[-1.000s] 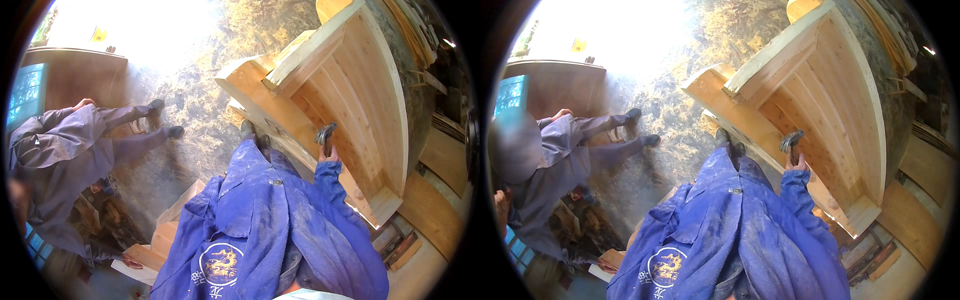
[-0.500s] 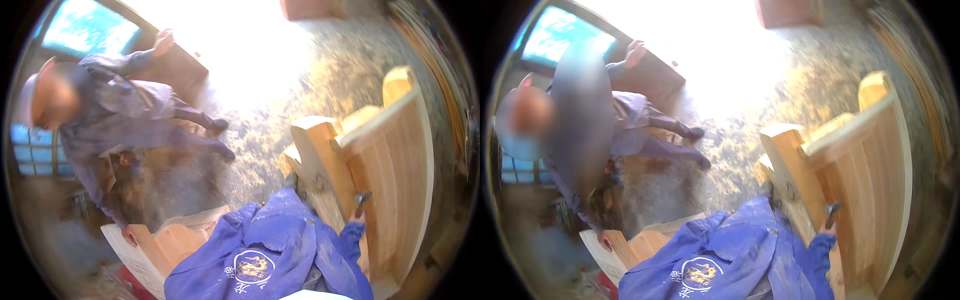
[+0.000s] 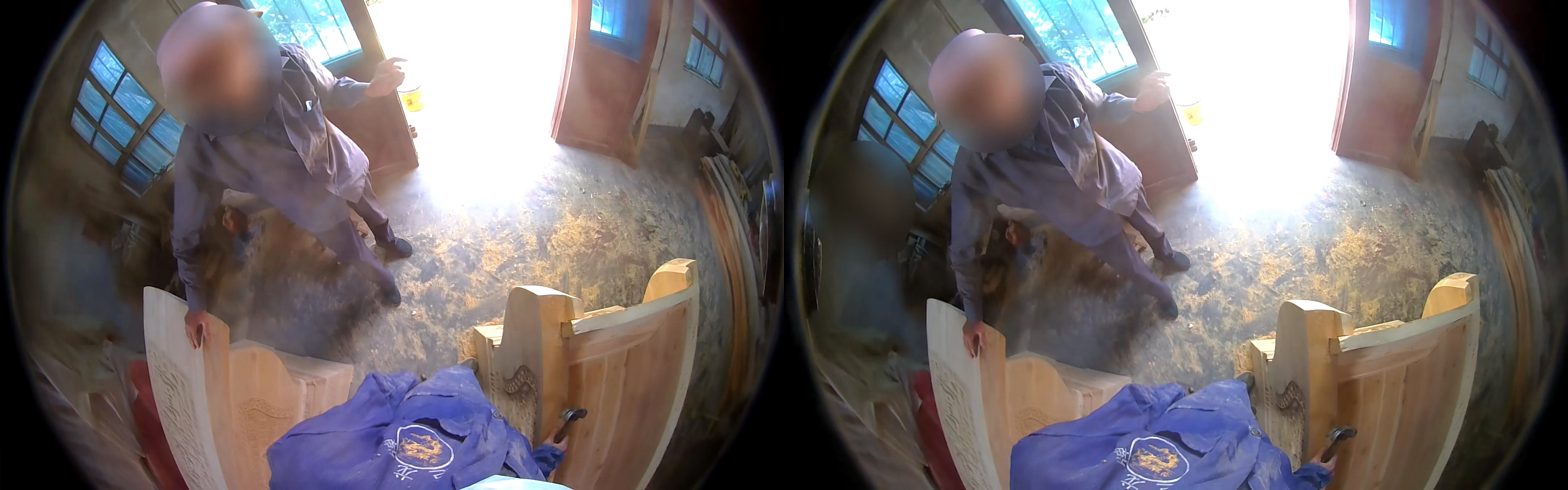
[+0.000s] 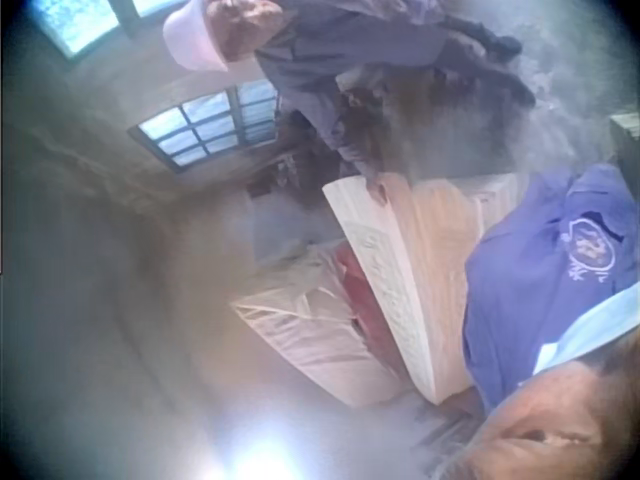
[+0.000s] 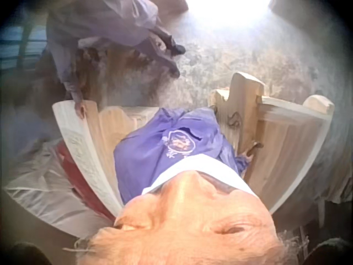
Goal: The person assembles wooden furniture components by holding a chisel against a joint and striking it with a hammer, then uses the hammer to drive nails into the wood structure.
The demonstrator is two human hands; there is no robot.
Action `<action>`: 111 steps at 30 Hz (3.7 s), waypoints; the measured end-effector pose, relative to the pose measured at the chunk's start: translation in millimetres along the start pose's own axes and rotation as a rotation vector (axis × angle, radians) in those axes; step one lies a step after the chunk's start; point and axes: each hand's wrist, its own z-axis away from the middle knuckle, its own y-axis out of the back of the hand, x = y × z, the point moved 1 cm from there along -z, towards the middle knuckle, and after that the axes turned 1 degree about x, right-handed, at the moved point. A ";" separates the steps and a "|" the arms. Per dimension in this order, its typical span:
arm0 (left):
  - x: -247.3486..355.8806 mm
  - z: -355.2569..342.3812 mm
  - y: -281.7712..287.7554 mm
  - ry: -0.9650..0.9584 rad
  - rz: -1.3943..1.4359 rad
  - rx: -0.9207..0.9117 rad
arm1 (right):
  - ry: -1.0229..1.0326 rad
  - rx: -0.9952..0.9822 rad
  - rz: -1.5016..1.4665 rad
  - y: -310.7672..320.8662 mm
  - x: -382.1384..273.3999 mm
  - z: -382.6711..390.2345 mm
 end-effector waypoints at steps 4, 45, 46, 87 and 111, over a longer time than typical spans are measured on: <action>0.4 -1.2 -0.9 -0.001 0.019 0.003 | -0.012 -0.052 -0.014 -15.0 26.2 -16.1; 71.5 -73.7 -42.5 -0.140 -0.181 -0.122 | 0.008 0.032 0.140 2.3 -19.4 1.9; 76.2 -74.4 -44.5 -0.150 -0.208 -0.137 | -0.005 0.032 0.153 3.8 -13.8 4.4; 358.9 123.1 -98.2 -1.353 -0.805 -0.136 | -0.158 -0.036 0.031 30.4 -36.0 25.9; 409.0 146.8 -154.3 -1.804 -0.672 -0.517 | -0.745 0.425 -0.906 37.6 -71.6 172.8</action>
